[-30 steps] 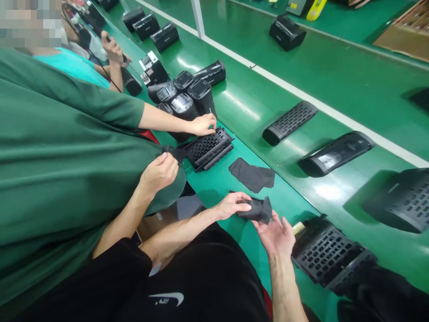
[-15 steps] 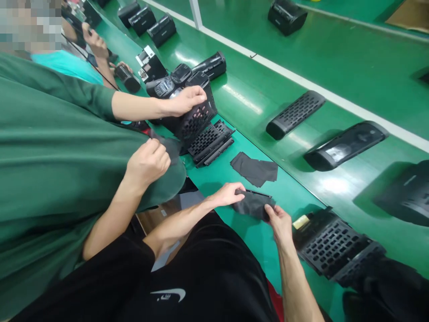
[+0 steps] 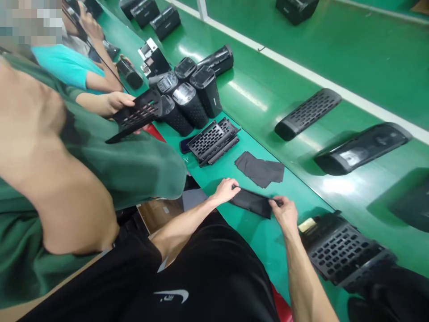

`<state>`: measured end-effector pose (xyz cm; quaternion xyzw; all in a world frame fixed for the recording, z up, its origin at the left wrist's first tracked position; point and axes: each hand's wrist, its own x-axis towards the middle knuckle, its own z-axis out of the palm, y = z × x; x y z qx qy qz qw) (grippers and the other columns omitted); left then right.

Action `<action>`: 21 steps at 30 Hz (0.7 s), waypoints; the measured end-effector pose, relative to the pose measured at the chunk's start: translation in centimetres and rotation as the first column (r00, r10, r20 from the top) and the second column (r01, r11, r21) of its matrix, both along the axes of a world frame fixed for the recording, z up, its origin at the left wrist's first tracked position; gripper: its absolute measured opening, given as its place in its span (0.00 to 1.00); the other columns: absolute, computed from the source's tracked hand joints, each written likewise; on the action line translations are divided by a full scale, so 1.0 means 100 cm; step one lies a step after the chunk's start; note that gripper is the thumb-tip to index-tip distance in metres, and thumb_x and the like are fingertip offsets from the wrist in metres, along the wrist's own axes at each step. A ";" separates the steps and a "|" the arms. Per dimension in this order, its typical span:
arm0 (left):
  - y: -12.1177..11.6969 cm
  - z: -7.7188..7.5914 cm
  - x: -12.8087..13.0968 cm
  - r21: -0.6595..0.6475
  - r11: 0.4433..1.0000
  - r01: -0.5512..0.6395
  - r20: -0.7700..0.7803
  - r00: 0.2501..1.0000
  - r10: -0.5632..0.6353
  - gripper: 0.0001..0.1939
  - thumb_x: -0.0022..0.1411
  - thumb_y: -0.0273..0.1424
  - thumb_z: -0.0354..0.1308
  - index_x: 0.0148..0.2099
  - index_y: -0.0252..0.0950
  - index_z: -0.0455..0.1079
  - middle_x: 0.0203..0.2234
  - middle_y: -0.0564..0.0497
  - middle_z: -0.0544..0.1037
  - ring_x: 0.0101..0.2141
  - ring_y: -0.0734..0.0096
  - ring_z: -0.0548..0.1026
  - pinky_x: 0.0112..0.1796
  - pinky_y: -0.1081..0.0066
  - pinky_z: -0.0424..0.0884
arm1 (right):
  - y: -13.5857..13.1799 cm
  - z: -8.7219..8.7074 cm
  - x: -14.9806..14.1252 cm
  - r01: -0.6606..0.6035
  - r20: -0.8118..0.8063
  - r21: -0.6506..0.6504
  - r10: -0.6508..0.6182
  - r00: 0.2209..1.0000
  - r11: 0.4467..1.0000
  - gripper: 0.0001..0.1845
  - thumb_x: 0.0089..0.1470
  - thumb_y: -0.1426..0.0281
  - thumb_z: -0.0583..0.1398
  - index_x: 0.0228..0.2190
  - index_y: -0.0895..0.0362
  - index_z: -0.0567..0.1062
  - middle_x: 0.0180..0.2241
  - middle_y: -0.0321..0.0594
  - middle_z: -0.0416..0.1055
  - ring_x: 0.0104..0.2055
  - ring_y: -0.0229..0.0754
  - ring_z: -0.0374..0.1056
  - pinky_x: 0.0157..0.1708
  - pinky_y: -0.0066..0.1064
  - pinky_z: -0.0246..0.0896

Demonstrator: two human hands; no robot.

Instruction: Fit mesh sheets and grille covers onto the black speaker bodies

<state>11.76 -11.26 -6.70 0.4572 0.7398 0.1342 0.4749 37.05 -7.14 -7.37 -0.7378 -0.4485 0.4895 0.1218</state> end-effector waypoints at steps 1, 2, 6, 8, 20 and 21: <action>0.000 0.002 -0.001 -0.010 1.000 -0.003 0.054 0.999 0.004 0.08 0.68 0.34 0.62 0.45 0.36 0.74 0.41 0.48 0.78 0.45 0.64 0.77 0.52 0.62 0.76 | 0.001 0.003 0.004 0.006 -0.049 -0.021 -0.007 0.999 1.000 0.22 0.38 0.50 0.68 0.30 0.52 0.75 0.29 0.42 0.72 0.38 0.55 0.69 0.45 0.48 0.65; 0.000 0.005 -0.002 -0.024 1.000 -0.013 0.123 0.992 0.016 0.10 0.68 0.37 0.61 0.46 0.36 0.73 0.38 0.50 0.78 0.39 0.67 0.78 0.45 0.65 0.78 | 0.001 0.008 0.009 0.008 -0.099 -0.042 -0.012 0.995 0.999 0.23 0.38 0.48 0.68 0.30 0.51 0.74 0.27 0.39 0.71 0.34 0.51 0.69 0.40 0.45 0.66; -0.003 0.026 -0.002 -0.174 0.973 -0.155 0.544 0.808 0.226 0.26 0.62 0.51 0.65 0.50 0.37 0.67 0.30 0.55 0.75 0.23 0.74 0.73 0.24 0.74 0.71 | -0.011 0.037 0.026 0.110 -0.371 -0.159 -0.163 0.914 0.981 0.28 0.38 0.46 0.74 0.31 0.51 0.72 0.25 0.36 0.72 0.25 0.42 0.65 0.27 0.35 0.60; -0.004 0.037 0.001 -0.228 0.946 -0.229 0.665 0.674 0.323 0.33 0.52 0.52 0.72 0.49 0.37 0.66 0.30 0.56 0.75 0.21 0.75 0.71 0.21 0.77 0.67 | -0.019 0.051 0.030 0.203 -0.483 -0.217 -0.286 0.828 0.955 0.30 0.35 0.50 0.78 0.31 0.52 0.73 0.25 0.35 0.72 0.24 0.39 0.63 0.24 0.32 0.57; -0.007 0.069 0.007 0.010 0.976 -0.218 0.744 0.654 0.139 0.27 0.59 0.48 0.70 0.50 0.34 0.72 0.37 0.51 0.77 0.34 0.74 0.74 0.37 0.75 0.67 | -0.059 0.080 0.040 0.393 -0.550 -0.049 -0.353 0.757 0.918 0.31 0.36 0.54 0.80 0.40 0.52 0.80 0.29 0.31 0.69 0.30 0.35 0.65 0.30 0.24 0.64; -0.007 0.073 0.007 0.039 0.978 -0.207 0.731 0.673 0.113 0.27 0.59 0.49 0.70 0.51 0.33 0.72 0.36 0.51 0.77 0.34 0.74 0.73 0.37 0.75 0.66 | -0.062 0.081 0.042 0.394 -0.536 -0.027 -0.346 0.770 0.919 0.30 0.37 0.54 0.80 0.41 0.51 0.80 0.30 0.31 0.69 0.32 0.35 0.65 0.32 0.25 0.65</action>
